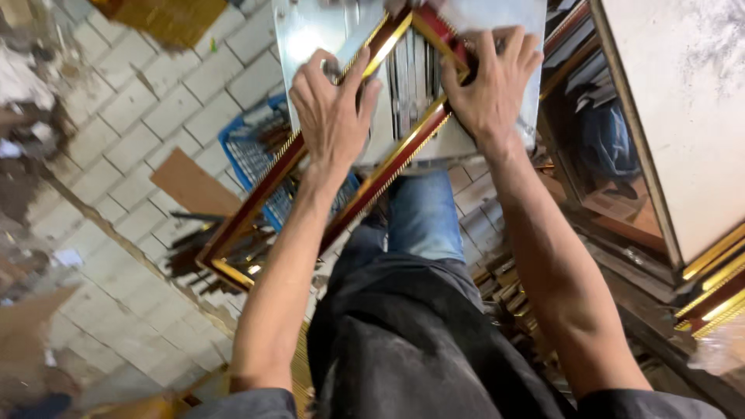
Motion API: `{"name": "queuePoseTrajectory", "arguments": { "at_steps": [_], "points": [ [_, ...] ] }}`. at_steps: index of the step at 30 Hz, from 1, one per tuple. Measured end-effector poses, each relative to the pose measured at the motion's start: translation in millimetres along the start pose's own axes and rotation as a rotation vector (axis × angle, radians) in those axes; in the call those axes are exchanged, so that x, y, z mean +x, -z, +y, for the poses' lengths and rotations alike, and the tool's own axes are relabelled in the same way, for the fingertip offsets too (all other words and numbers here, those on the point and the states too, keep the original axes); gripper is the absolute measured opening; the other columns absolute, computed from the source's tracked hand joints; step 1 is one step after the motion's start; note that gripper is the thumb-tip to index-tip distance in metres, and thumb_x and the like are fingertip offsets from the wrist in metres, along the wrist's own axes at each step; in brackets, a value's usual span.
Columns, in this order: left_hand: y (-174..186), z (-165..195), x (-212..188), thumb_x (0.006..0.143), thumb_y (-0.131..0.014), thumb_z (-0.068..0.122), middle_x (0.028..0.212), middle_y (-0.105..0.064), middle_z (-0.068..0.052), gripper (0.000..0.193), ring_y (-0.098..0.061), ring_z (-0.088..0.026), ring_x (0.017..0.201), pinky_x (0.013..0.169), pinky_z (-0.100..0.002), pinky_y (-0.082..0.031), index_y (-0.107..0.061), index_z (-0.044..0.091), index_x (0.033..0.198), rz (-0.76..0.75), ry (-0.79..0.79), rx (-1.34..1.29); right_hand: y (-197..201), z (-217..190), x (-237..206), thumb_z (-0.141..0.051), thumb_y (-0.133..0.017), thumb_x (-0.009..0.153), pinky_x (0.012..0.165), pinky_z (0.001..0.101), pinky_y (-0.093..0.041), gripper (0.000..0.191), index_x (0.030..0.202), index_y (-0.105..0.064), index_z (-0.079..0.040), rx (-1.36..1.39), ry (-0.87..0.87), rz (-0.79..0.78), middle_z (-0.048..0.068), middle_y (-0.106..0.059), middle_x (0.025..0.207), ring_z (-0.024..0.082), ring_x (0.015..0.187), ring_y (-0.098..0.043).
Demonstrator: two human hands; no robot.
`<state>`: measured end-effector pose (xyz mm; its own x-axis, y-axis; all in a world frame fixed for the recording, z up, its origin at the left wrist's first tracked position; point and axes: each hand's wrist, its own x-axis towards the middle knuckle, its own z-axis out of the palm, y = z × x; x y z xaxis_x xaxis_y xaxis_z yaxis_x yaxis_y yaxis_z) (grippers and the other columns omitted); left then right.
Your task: The person assembles decorative picture frames by cutting mitered corners on frame pieces and joining them using a corner clamping machine. They repeatedly pick up frame pieces, position them in the machine, clamp the corners, and place the finished frames on a nearby table.
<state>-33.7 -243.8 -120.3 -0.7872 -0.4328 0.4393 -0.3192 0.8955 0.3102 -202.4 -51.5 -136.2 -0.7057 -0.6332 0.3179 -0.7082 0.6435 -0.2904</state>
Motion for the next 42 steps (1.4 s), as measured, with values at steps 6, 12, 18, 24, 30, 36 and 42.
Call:
{"name": "queuePoseTrajectory", "arguments": {
  "at_steps": [6, 12, 18, 24, 30, 36, 42],
  "points": [
    [139, -35, -181, 0.1, -0.077, 0.054, 0.132, -0.054, -0.019, 0.066, -0.049, -0.037, 0.123, 0.1, -0.053, -0.039, -0.057, 0.008, 0.143, 0.1, 0.734, 0.351, -4, 16, -25, -0.021, -0.062, 0.074, 0.107, 0.0515, -0.029, 0.058, 0.128, -0.049, -0.008, -0.005, 0.127, -0.078, 0.022, -0.038, 0.136, 0.037, 0.127, -0.035],
    [125, -58, -318, 0.1, -0.064, 0.031, 0.106, -0.063, -0.017, 0.03, -0.061, -0.03, 0.089, 0.087, -0.051, -0.049, -0.058, 0.005, 0.113, 0.416, 1.611, -1.189, -13, 29, -20, -0.03, -0.055, 0.088, 0.109, 0.0527, -0.029, 0.049, 0.131, -0.049, -0.009, -0.064, 0.111, -0.124, 0.022, -0.037, 0.133, 0.034, 0.124, -0.035],
    [206, -88, -293, 0.108, -0.065, 0.021, 0.09, -0.051, 0.001, 0.015, -0.055, -0.018, 0.087, 0.086, -0.037, -0.052, -0.054, 0.012, 0.104, 0.944, 1.11, -1.364, -1, 22, -18, -0.05, -0.054, 0.102, 0.11, 0.0534, -0.025, 0.056, 0.139, -0.048, -0.008, 0.1, 0.094, -0.116, 0.021, -0.04, 0.137, 0.034, 0.132, -0.035],
    [268, -124, -161, 0.103, -0.066, 0.029, 0.083, -0.059, -0.004, 0.018, -0.06, -0.02, 0.076, 0.076, -0.037, -0.051, -0.064, 0.011, 0.101, 0.91, 0.91, -0.73, 14, 1, -11, -0.061, -0.05, 0.102, 0.109, 0.0524, -0.023, 0.065, 0.142, -0.051, -0.01, 0.148, -0.011, -0.137, 0.019, -0.042, 0.136, 0.034, 0.127, -0.035],
    [251, -69, -5, 0.099, -0.067, 0.037, 0.075, -0.067, -0.01, 0.027, -0.064, -0.022, 0.065, 0.065, -0.037, -0.05, -0.074, 0.011, 0.097, -0.117, 0.708, -0.411, 32, -6, -11, -0.064, -0.046, 0.102, 0.113, 0.0506, -0.022, 0.069, 0.144, -0.053, -0.01, 0.285, 0.006, -0.134, 0.018, -0.044, 0.14, 0.034, 0.128, -0.037],
    [-1, 28, 59, 0.1, -0.06, 0.043, 0.06, -0.066, -0.001, 0.034, -0.058, -0.02, 0.051, 0.052, -0.039, -0.044, -0.081, 0.017, 0.093, -0.608, 0.468, -0.494, 36, 10, -13, -0.07, -0.05, 0.096, 0.112, 0.0495, -0.024, 0.084, 0.15, -0.046, -0.007, 0.382, 0.099, -0.134, 0.017, -0.042, 0.145, 0.032, 0.127, -0.037],
    [-78, 32, 23, 0.098, -0.069, 0.035, 0.105, -0.069, -0.002, 0.029, -0.061, -0.021, 0.091, 0.078, -0.036, -0.051, -0.073, 0.014, 0.118, -0.052, 0.134, -0.241, 13, 20, -24, -0.043, -0.078, 0.084, 0.106, 0.0452, -0.033, 0.044, 0.116, -0.067, -0.015, 0.155, 0.078, -0.042, 0.009, -0.047, 0.147, 0.027, 0.13, -0.042]
  ]
}}
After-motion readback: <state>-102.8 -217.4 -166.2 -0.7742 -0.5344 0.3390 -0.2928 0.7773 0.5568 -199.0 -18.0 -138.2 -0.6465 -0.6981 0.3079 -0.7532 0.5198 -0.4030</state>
